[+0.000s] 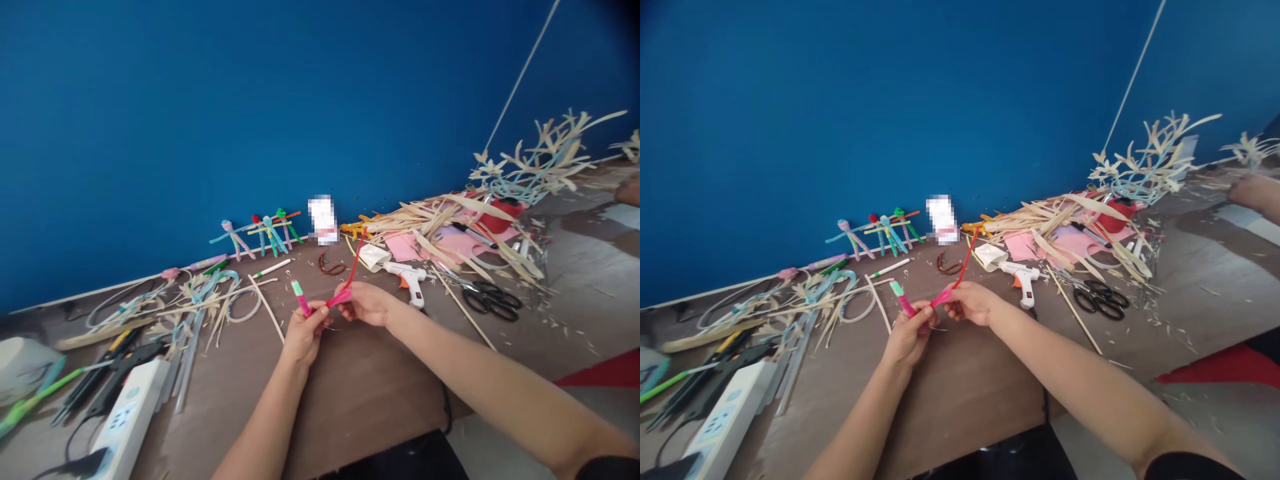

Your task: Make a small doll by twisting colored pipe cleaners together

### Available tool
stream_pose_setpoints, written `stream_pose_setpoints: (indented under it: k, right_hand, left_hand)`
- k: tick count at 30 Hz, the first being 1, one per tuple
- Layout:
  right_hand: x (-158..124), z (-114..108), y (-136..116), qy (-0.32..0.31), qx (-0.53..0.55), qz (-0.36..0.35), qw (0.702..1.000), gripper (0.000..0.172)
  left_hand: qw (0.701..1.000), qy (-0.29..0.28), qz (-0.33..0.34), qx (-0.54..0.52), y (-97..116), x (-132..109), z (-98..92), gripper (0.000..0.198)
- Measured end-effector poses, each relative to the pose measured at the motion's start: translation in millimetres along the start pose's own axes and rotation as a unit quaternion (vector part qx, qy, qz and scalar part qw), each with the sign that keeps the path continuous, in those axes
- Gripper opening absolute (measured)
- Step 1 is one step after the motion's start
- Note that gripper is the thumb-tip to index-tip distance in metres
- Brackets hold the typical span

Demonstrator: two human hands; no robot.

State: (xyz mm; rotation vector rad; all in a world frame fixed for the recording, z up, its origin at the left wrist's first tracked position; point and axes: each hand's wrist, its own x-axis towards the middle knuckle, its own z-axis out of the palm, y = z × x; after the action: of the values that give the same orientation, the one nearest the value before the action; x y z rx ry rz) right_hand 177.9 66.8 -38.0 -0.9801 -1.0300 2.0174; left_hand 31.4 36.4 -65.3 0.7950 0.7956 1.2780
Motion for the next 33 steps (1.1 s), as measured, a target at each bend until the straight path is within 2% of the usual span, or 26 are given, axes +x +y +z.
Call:
stream_pose_setpoints:
  k: [2, 5, 8, 12, 15, 19, 22, 24, 26, 28, 30, 33]
  right_hand:
    - [-2.3, -0.9, 6.4, 0.011, -0.026, -0.033, 0.999, 0.013]
    - [-4.8, 0.2, 13.2, 0.081, -0.147, -0.132, 0.977, 0.01]
    - [-7.6, 3.0, 17.7, 0.133, -0.289, -0.264, 0.911, 0.005]
    - [-15.6, 5.7, 20.6, 0.116, -0.415, -0.38, 0.819, 0.01]
    - [-22.3, 5.3, 21.0, 0.102, -0.483, -0.4, 0.772, 0.013]
    - [-28.5, 3.1, 19.4, 0.105, -0.551, -0.39, 0.73, 0.016]
    - [-31.2, 0.9, 13.8, 0.108, -0.592, -0.395, 0.694, 0.019]
    - [-31.5, -1.5, 8.0, 0.115, -0.602, -0.4, 0.681, 0.019]
    - [-30.2, -5.1, 2.4, 0.112, -0.582, -0.401, 0.698, 0.016]
    - [-27.6, -9.8, -1.4, 0.106, -0.532, -0.382, 0.748, 0.012]
    - [-24.7, -14.4, -2.5, 0.085, -0.46, -0.324, 0.822, 0.01]
    - [-21.8, -18.2, -0.3, 0.002, -0.294, -0.185, 0.938, 0.012]
  left_hand:
    - [1.0, 0.008, -0.003, -0.021, -2.1, 1.5, -0.2, 0.013]
    - [0.999, 0.041, -0.01, -0.033, -4.3, 3.6, 0.4, 0.015]
    - [0.995, 0.097, 0.004, -0.007, -6.0, 5.3, 1.0, 0.019]
    - [0.988, 0.135, 0.045, 0.058, -8.3, 6.1, 0.4, 0.022]
    - [0.984, 0.131, 0.06, 0.104, -10.0, 5.4, 0.0, 0.021]
    - [0.967, 0.13, 0.074, 0.208, -9.3, 2.8, -0.1, 0.018]
    - [0.944, 0.088, 0.098, 0.303, -5.5, 0.2, -0.5, 0.012]
    - [0.93, 0.054, 0.098, 0.351, -1.6, -1.6, -0.5, 0.009]
    - [0.925, 0.018, 0.074, 0.373, 2.9, -3.3, 0.1, 0.009]
    - [0.926, -0.023, 0.039, 0.375, 7.3, -4.9, 0.8, 0.01]
    - [0.929, -0.06, 0.006, 0.366, 10.7, -6.4, 1.1, 0.01]
    - [0.94, -0.107, -0.039, 0.321, 12.6, -8.3, 1.0, 0.01]
